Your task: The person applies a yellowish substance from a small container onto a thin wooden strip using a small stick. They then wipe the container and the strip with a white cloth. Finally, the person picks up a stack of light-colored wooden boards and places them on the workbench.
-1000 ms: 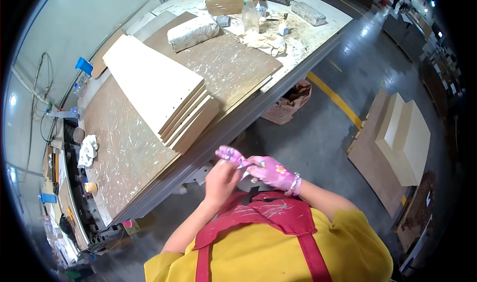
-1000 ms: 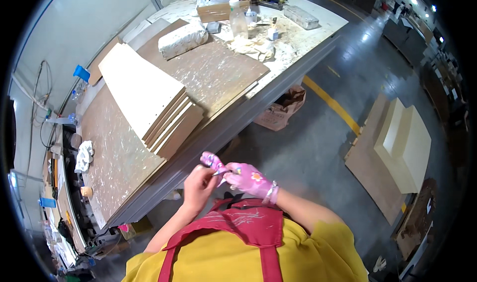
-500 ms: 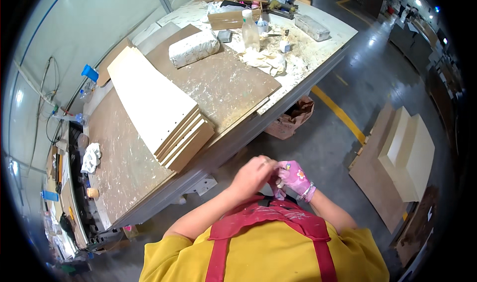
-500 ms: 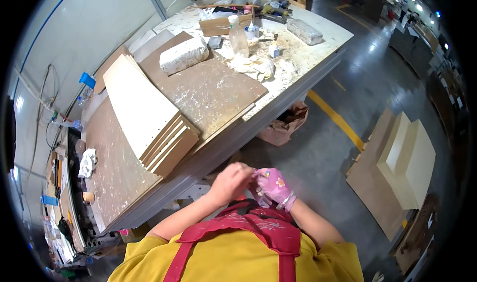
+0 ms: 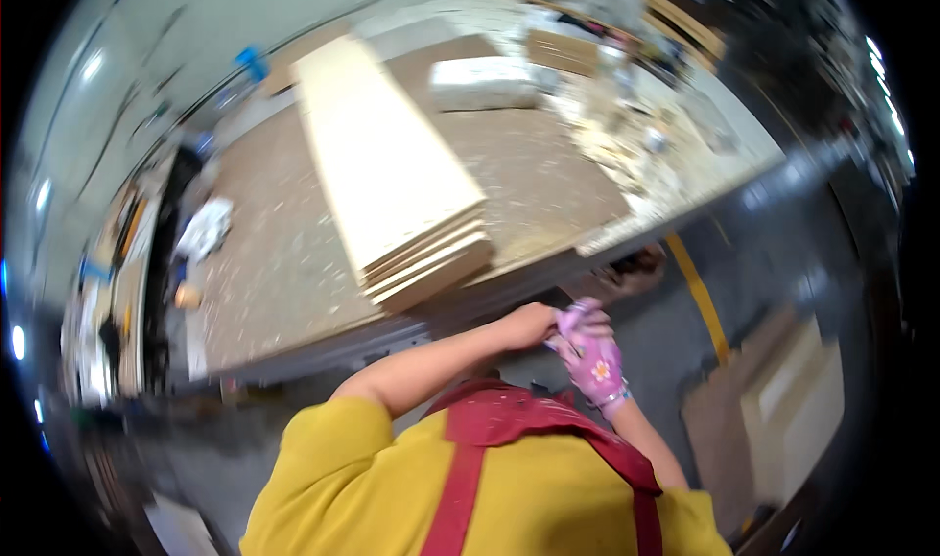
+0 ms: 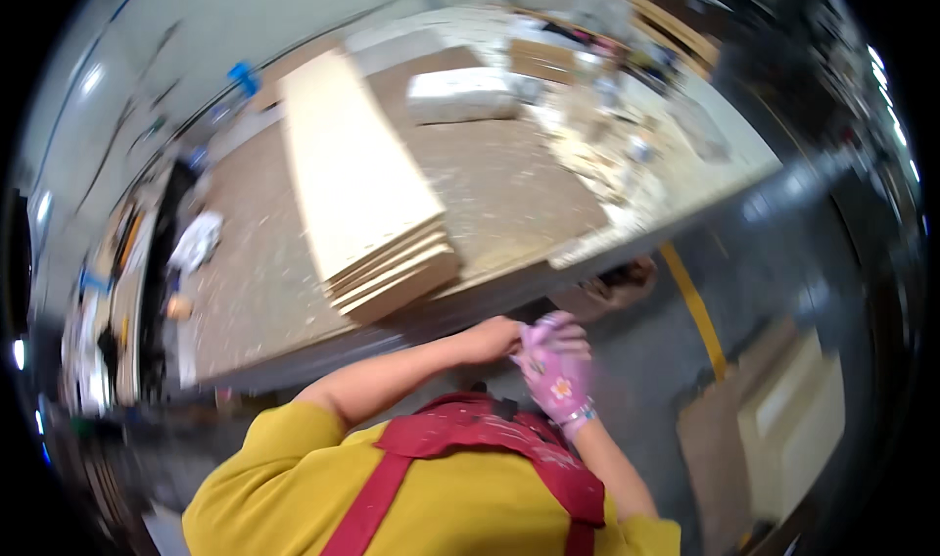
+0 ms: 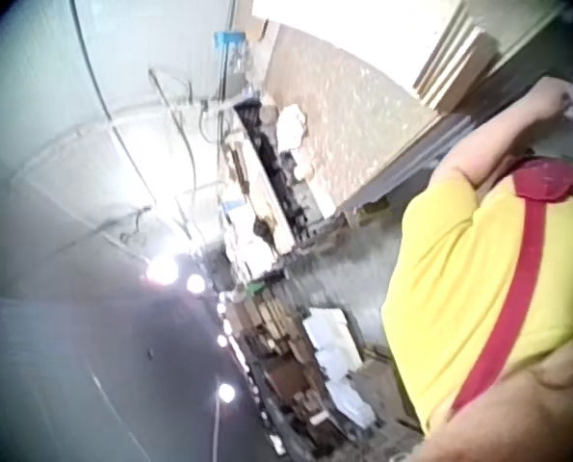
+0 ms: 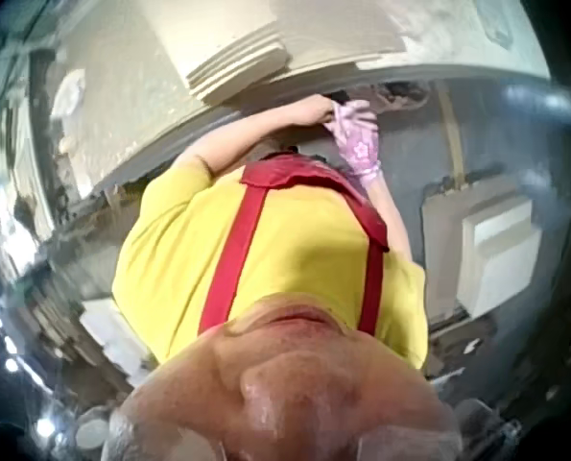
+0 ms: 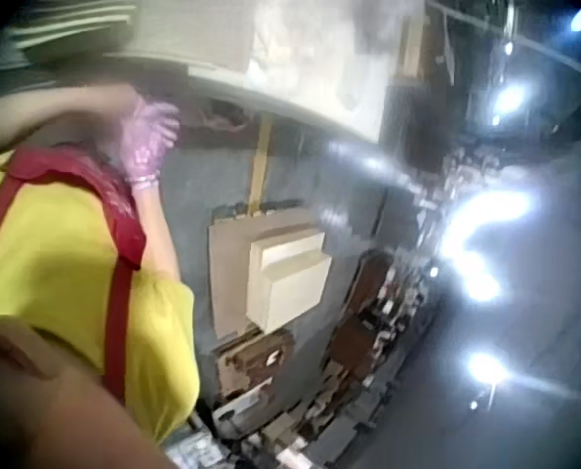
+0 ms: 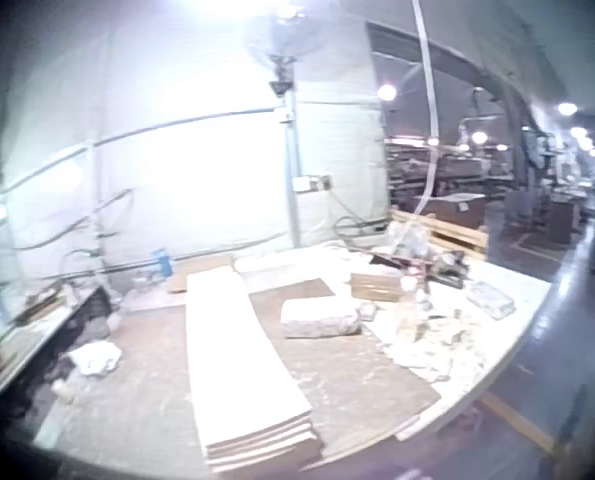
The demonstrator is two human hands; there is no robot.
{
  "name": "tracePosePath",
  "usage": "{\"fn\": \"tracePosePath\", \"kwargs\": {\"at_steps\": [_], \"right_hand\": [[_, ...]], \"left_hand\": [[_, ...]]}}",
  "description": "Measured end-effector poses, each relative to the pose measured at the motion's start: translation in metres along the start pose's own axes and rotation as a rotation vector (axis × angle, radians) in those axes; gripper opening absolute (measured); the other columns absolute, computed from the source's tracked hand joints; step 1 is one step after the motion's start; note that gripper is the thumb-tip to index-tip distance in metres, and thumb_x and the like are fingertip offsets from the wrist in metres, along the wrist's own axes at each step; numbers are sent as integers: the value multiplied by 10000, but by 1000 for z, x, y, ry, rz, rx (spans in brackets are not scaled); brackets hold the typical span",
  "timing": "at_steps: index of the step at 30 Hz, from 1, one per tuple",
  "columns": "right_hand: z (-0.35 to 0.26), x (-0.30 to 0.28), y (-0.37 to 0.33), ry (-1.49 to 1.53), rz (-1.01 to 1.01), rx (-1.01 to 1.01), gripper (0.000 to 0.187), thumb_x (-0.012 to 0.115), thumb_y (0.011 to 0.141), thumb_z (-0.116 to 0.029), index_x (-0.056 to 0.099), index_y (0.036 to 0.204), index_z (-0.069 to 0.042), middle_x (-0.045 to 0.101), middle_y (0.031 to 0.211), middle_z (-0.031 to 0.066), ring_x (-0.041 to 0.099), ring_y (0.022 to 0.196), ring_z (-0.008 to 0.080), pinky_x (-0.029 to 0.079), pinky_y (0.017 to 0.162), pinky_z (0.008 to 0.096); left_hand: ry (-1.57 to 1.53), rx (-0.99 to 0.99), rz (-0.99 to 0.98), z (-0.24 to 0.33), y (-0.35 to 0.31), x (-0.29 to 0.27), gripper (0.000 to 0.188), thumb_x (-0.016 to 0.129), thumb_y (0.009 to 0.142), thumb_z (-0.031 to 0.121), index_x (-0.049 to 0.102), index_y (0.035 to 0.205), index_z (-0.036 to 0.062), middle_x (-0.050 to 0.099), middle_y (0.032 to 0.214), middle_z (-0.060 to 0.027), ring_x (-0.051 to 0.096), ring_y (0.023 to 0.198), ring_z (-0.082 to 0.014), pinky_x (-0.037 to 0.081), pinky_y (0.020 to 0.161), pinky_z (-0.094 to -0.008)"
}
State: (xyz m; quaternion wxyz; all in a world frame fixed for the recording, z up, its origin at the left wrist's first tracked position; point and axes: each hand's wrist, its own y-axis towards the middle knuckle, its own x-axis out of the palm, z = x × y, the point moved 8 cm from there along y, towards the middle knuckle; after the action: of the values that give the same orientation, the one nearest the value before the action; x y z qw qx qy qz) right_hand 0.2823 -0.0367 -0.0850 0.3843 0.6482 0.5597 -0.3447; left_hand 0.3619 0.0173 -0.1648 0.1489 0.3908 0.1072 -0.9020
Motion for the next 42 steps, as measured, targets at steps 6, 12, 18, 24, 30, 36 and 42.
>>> {"fn": "tracePosePath", "kwargs": {"at_steps": [6,12,18,24,30,36,42], "right_hand": [[33,16,-4,81,-145,70,209,585,837,-275,637,802,-75,617,720,178,595,660,376,448,577,467],[37,-9,11,788,-39,157,277,596,888,-251,593,746,-13,466,528,-2,445,502,60,347,447,274],[29,-3,17,402,-178,-15,269,581,884,-245,608,752,-11,557,608,165,554,539,328,417,522,385],[29,-13,15,286,-221,-38,243,586,870,-220,597,733,-20,556,601,161,572,571,333,435,541,412],[-5,-53,18,393,-166,-131,268,579,877,-199,573,698,0,520,568,148,524,525,309,409,519,379],[31,-8,20,405,-209,-125,289,576,879,-193,550,669,4,461,539,122,459,490,275,401,543,350],[13,-7,31,381,-254,-118,282,572,883,-221,597,703,-6,569,599,84,541,526,267,423,528,373]], "left_hand": [[-1921,-369,543,-14,33,37,297,415,764,-106,607,971,-14,644,958,-110,617,842,-233,498,691,-338],[-1097,-128,639,-2,34,-11,291,461,789,-76,608,1019,22,645,1005,-149,612,967,-230,480,828,-352],[-89,408,324,28,40,1,271,607,720,134,640,982,72,623,805,-158,580,771,-334,459,676,-360],[-1594,-390,228,42,37,-19,523,626,823,568,684,961,67,636,753,-50,553,661,-139,482,684,-299],[-2176,299,164,93,58,-69,327,522,943,163,518,1239,23,550,1226,-103,527,1137,-137,424,995,-297],[-393,155,454,59,88,-35,320,580,825,285,638,976,10,633,918,-155,630,870,-201,491,725,-324],[-1331,-333,43,-25,117,60,426,584,855,440,617,997,39,629,866,-94,607,748,-158,473,680,-286]]}}
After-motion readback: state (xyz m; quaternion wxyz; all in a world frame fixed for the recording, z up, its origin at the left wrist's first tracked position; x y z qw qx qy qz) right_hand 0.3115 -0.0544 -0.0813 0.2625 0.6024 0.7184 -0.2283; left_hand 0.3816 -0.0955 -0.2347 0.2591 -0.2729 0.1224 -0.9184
